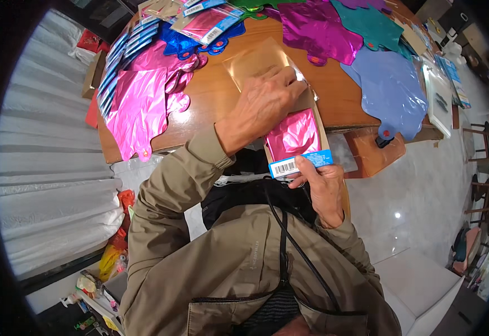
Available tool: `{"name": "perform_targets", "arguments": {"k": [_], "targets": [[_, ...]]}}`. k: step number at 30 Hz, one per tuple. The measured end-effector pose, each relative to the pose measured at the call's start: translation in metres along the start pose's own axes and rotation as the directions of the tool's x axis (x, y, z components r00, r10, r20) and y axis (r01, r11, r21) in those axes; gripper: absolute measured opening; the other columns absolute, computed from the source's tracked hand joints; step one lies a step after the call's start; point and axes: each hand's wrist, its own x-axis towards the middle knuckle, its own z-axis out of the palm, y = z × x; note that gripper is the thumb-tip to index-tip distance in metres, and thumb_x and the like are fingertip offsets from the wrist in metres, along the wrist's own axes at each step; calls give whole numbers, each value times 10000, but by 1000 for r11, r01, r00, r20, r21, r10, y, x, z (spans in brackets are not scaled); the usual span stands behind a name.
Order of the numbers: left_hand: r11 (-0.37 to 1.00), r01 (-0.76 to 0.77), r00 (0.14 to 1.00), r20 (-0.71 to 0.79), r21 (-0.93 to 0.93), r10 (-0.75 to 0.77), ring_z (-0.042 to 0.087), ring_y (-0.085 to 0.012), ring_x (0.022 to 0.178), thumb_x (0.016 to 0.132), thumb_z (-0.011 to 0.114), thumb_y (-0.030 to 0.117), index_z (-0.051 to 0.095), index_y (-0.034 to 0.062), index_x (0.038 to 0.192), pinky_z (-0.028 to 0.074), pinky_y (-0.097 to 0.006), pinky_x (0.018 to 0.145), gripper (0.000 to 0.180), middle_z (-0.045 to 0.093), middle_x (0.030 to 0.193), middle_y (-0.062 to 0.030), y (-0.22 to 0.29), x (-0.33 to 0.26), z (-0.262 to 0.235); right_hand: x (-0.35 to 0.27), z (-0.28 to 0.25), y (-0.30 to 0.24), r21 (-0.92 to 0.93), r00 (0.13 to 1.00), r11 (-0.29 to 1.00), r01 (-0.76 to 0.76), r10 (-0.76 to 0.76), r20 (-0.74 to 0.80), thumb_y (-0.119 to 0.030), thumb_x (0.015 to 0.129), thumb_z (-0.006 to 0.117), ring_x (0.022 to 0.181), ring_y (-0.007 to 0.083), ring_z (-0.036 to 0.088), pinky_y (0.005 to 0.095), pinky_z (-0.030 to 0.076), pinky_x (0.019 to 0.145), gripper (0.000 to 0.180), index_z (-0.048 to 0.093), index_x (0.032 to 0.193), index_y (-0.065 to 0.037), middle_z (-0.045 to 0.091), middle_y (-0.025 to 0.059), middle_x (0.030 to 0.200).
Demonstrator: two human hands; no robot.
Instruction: Folding star-shaped foil balloons and placing them into individual retail packages with cardboard headers.
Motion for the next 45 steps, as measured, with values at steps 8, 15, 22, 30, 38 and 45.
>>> {"name": "perform_targets", "arguments": {"k": [8, 15, 22, 30, 38, 45], "targets": [[989, 145, 985, 86, 37, -147, 661, -303, 823, 944, 641, 109, 724, 71, 1183, 542, -409, 676, 256, 645, 1002, -100, 2, -18, -12, 3, -5, -5, -70, 1000, 998, -8, 8, 10, -181, 1001, 764, 603, 181, 722, 247, 558, 590, 271, 799, 950, 83, 788, 163, 795], [994, 113, 993, 23, -10, -112, 677, -310, 861, 943, 625, 117, 689, 51, 1115, 563, -420, 699, 195, 630, 1032, -111, 9, -16, -16, 4, -7, -3, -74, 999, 997, 2, 1, 53, -192, 1004, 764, 618, 179, 730, 250, 563, 595, 281, 806, 949, 81, 796, 161, 808], [982, 173, 983, -42, -76, -176, 674, -306, 807, 953, 639, 140, 706, 60, 1012, 544, -426, 642, 120, 621, 995, -99, 0, -11, -1, -1, 0, 2, -12, 998, 1000, 7, -6, 59, -160, 1001, 759, 628, 186, 731, 260, 580, 571, 261, 791, 916, 85, 784, 153, 801], [961, 255, 966, 13, 104, -258, 680, -257, 773, 963, 716, 171, 787, 116, 1024, 530, -370, 625, 108, 676, 1017, -18, -2, -1, 1, -3, 1, -1, -26, 998, 1000, 16, -14, 63, -134, 999, 757, 612, 189, 715, 265, 589, 548, 238, 780, 913, 88, 778, 160, 809], [991, 131, 990, -54, 5, -131, 677, -247, 769, 962, 720, 167, 774, 126, 1017, 526, -356, 618, 87, 669, 1015, -8, -1, 4, 6, 4, -5, 3, 9, 998, 1000, 12, -12, 59, -140, 999, 760, 631, 182, 711, 269, 596, 555, 244, 784, 922, 90, 779, 162, 820], [993, 119, 992, -50, 13, -118, 675, -240, 776, 967, 720, 163, 766, 128, 1034, 533, -358, 630, 89, 664, 1012, -10, -5, -2, 6, 3, -5, 3, 26, 997, 1000, -1, -1, 78, -141, 998, 762, 648, 182, 716, 271, 602, 560, 246, 788, 925, 92, 778, 158, 824]]}}
